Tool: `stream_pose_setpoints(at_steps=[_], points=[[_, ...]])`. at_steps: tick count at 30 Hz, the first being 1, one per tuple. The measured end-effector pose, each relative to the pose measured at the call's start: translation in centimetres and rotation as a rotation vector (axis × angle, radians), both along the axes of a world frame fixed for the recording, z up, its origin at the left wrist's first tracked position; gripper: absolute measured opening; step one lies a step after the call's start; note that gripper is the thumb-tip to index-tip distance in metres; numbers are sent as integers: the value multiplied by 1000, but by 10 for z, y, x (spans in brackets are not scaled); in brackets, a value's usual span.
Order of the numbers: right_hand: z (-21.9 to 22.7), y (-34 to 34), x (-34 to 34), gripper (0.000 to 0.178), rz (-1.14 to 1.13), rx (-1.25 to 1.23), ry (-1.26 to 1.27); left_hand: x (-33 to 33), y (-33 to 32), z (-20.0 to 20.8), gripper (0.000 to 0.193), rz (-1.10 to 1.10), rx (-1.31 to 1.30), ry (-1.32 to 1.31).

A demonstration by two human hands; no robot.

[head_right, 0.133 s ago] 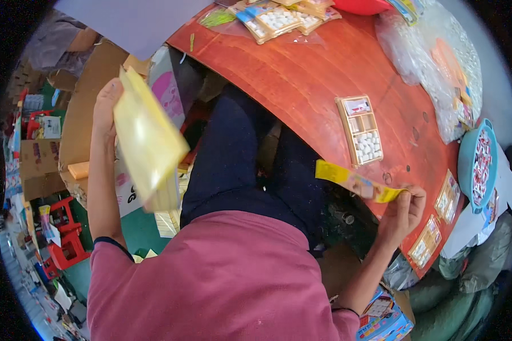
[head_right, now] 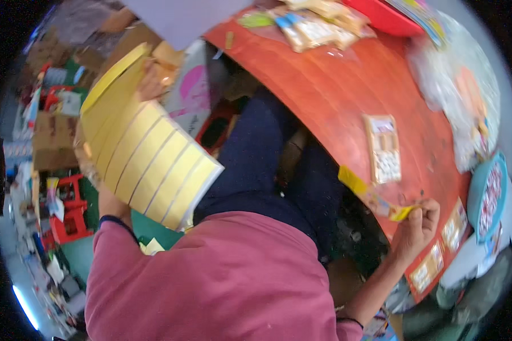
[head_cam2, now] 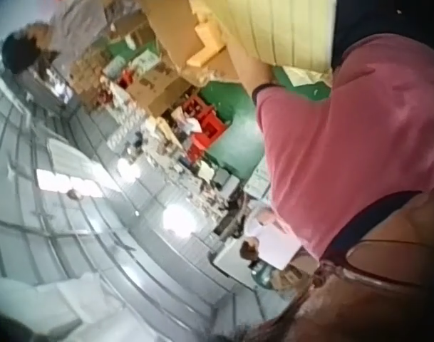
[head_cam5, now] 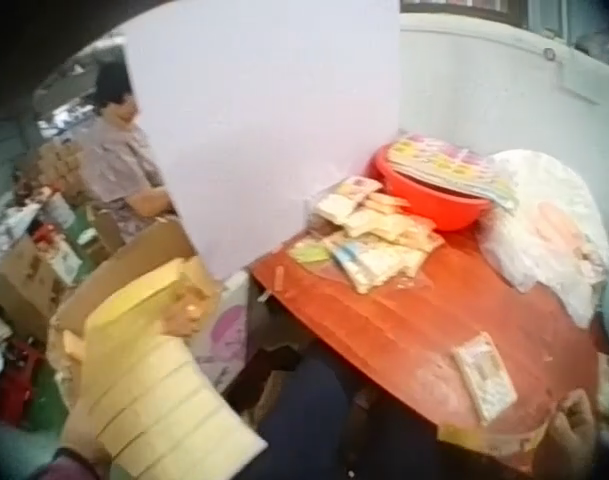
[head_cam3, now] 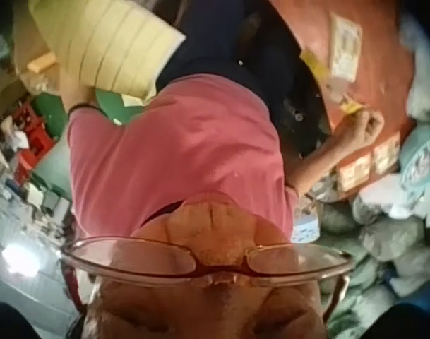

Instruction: Manually packaging products by wrapping them with paper labels or bands.

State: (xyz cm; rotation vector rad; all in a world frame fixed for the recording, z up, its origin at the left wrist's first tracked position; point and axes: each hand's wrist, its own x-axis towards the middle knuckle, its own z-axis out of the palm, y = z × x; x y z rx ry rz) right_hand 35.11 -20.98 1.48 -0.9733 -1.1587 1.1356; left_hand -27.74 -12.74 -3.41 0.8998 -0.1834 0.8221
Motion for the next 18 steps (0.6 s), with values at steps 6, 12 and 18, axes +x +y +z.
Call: stream_pose_setpoints(at_steps=[6, 12, 18], points=[[-11, 3, -7, 13, 52, -48, -36, 53, -9, -1, 29, 286, -193, -94], [-4, 2, -16, 18, -31, -118, -75, 75, -25, 36, 32, 1055, 547, 2005], [10, 35, -27, 22, -115, -190, 59, 238, -29, 56, 27, 1225, 638, 1535]])
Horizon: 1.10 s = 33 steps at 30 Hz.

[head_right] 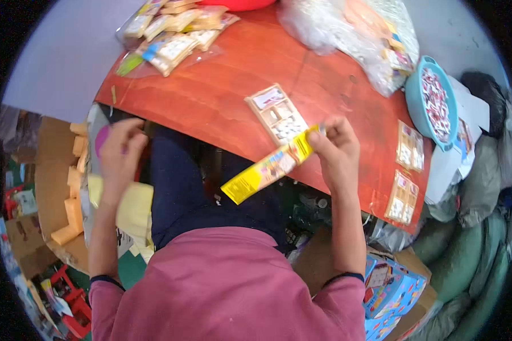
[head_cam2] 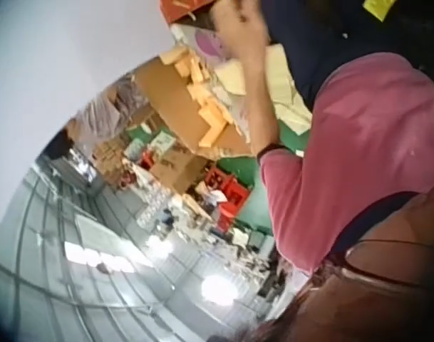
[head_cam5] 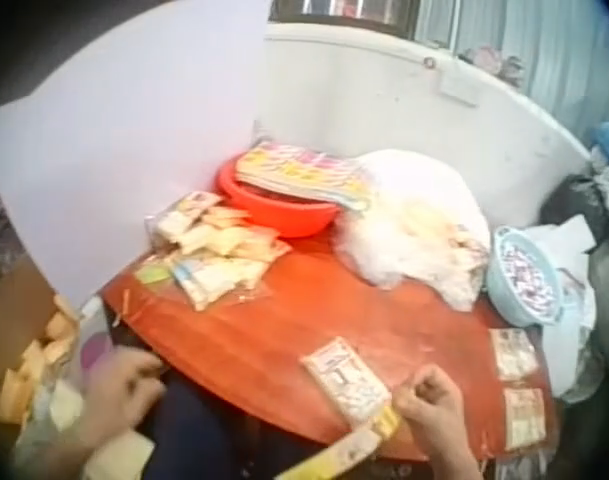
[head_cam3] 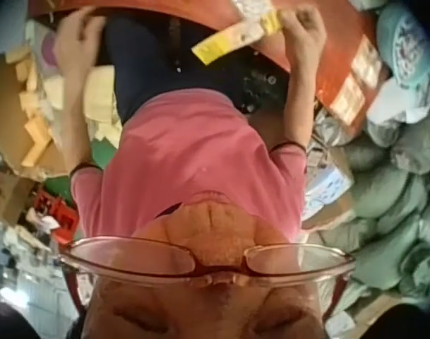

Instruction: Manually packaging products by wrapping them with paper labels or bands.

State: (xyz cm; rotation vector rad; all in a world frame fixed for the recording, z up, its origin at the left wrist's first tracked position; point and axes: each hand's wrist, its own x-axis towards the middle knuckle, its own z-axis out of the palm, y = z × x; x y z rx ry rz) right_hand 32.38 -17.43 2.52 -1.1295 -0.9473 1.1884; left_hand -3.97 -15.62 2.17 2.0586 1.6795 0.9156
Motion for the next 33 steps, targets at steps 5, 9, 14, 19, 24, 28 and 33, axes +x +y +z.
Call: stream_pose_setpoints(at_steps=[5, 9, 14, 19, 24, 28, 33], points=[[2, 37, 14, 18, -44, -50, -52, 107, -1, -19, 41, -423, -638, -965], [-7, 62, 26, 19, -50, -110, -180, 146, 18, -32, 25, -291, -697, -997], [-22, 80, 29, 30, -11, -138, -240, 159, 35, -38, 21, -129, -663, -993], [-30, 88, 32, 38, -7, -133, -255, 162, 40, -42, 20, -110, -624, -936], [-33, 90, 33, 37, -6, -122, -353, 166, 41, -40, 20, -92, -605, -845], [-33, 91, 30, 36, -16, -123, -417, 168, 42, -40, 21, -90, -608, -798], [-36, 91, 29, 37, -24, -123, -501, 169, 47, -37, 19, -90, -583, -683]])
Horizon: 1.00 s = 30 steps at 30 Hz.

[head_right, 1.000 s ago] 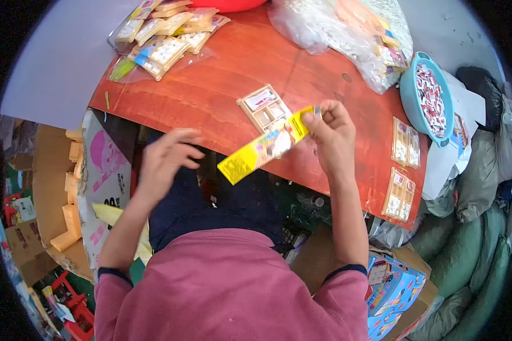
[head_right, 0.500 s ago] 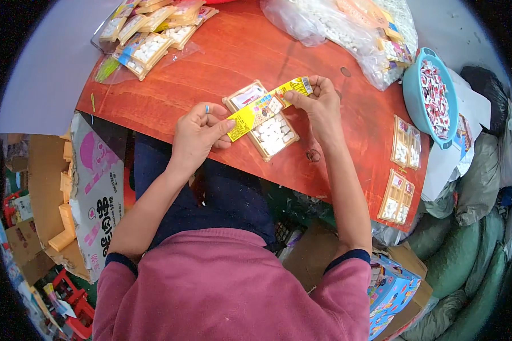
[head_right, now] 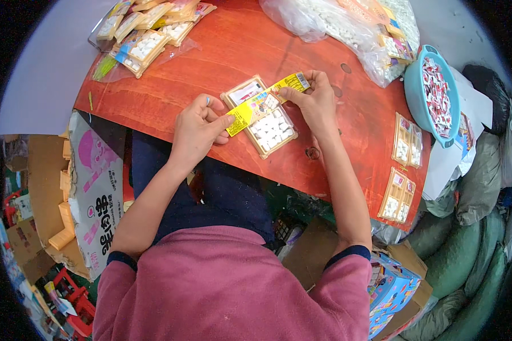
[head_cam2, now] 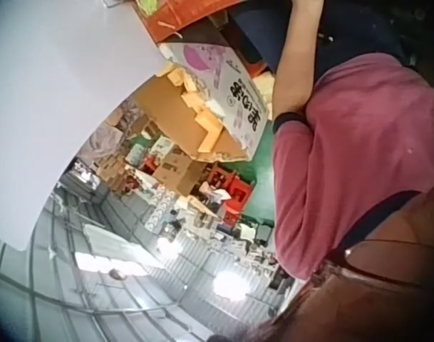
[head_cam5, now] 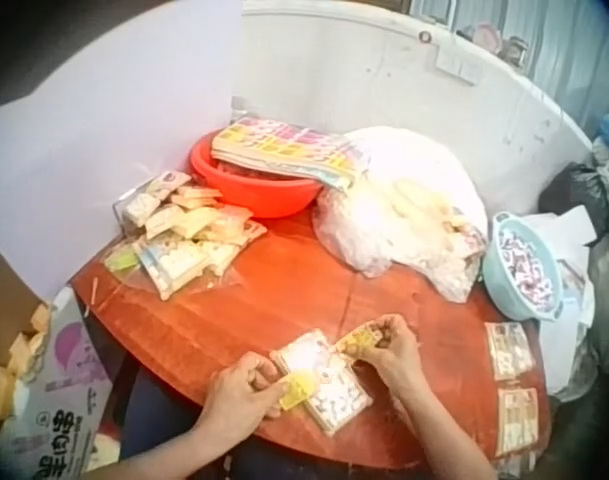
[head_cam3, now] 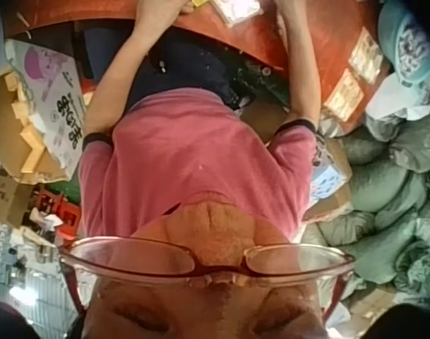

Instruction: Manually packaging products by wrapping them with paper labels or bands.

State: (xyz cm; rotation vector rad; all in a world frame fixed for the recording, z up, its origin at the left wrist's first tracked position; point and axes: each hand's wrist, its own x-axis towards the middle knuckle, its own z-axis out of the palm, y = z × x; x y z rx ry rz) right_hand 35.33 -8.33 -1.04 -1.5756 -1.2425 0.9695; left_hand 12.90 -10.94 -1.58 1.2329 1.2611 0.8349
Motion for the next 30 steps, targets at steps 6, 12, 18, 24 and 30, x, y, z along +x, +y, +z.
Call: stream_pose_setpoints(at_steps=[6, 12, 18, 24, 30], points=[[-5, -10, -19, 39, -23, 115, -543, -8, -2, -4, 15, -19, 95, 144], [-15, -37, -65, 38, 67, 197, -575, -63, -36, -5, 15, 30, 216, 363], [-8, -56, -125, 36, 167, 187, -480, -117, -67, -24, 16, 243, 110, 169], [-4, -60, -140, 36, 158, 109, -350, -118, -73, -54, 7, 279, 90, -67], [-6, -62, -142, 37, 146, 129, -444, -99, -74, -63, 21, 411, 10, -322]])
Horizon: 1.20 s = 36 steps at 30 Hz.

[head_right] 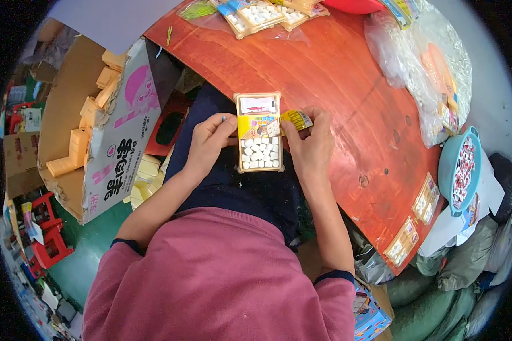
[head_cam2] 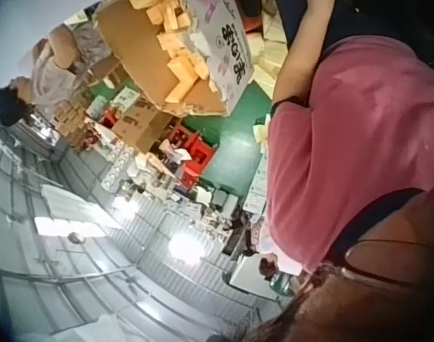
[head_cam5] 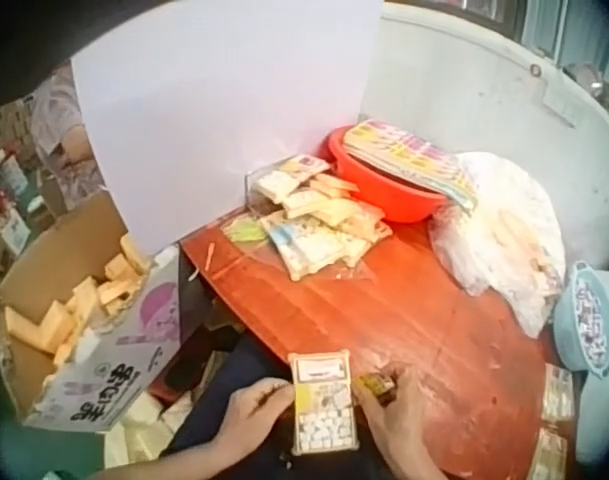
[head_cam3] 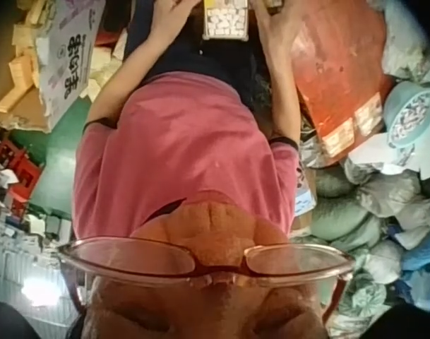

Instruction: Manually packaging products by wrapping them with paper labels or bands.

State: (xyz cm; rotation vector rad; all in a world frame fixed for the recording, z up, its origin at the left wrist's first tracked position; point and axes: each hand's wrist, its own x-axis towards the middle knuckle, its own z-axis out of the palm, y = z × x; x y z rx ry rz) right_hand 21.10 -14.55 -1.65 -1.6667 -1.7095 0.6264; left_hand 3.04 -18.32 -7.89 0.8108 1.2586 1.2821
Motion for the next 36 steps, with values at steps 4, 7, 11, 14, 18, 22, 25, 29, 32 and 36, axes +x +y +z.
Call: stream_pose_setpoints(at_steps=[4, 7, 11, 14, 18, 22, 25, 29, 32, 36], points=[[-1, -1, 3, 37, -8, 26, -6, 8, 2, 20, 28, -90, -27, 106], [1, -2, 0, 35, -22, -32, 56, 8, 3, 25, 28, -121, -73, 27], [2, 1, 2, 33, -14, -38, 184, 8, 1, 35, 22, -107, -211, -271], [-10, 9, 7, 29, -3, 13, 330, 8, 0, 34, 23, -122, -165, -389], [-3, 10, 0, 21, -10, -258, 930, 6, -1, 22, 29, -130, -110, -776], [15, -1, -19, 12, 97, -445, 894, 7, -7, 22, 43, -256, -150, -1071], [29, -2, -31, 17, 183, -490, 812, 7, -7, 18, 45, -455, -12, -1287], [35, 1, -40, 24, 233, -455, 662, -1, -9, 11, 45, -507, -46, -1326], [28, 3, -43, 29, 278, -430, 673, -1, -13, 20, 48, -449, -110, -1306], [26, 8, -41, 25, 267, -521, 696, 0, -9, 30, 44, -442, -137, -1264]])
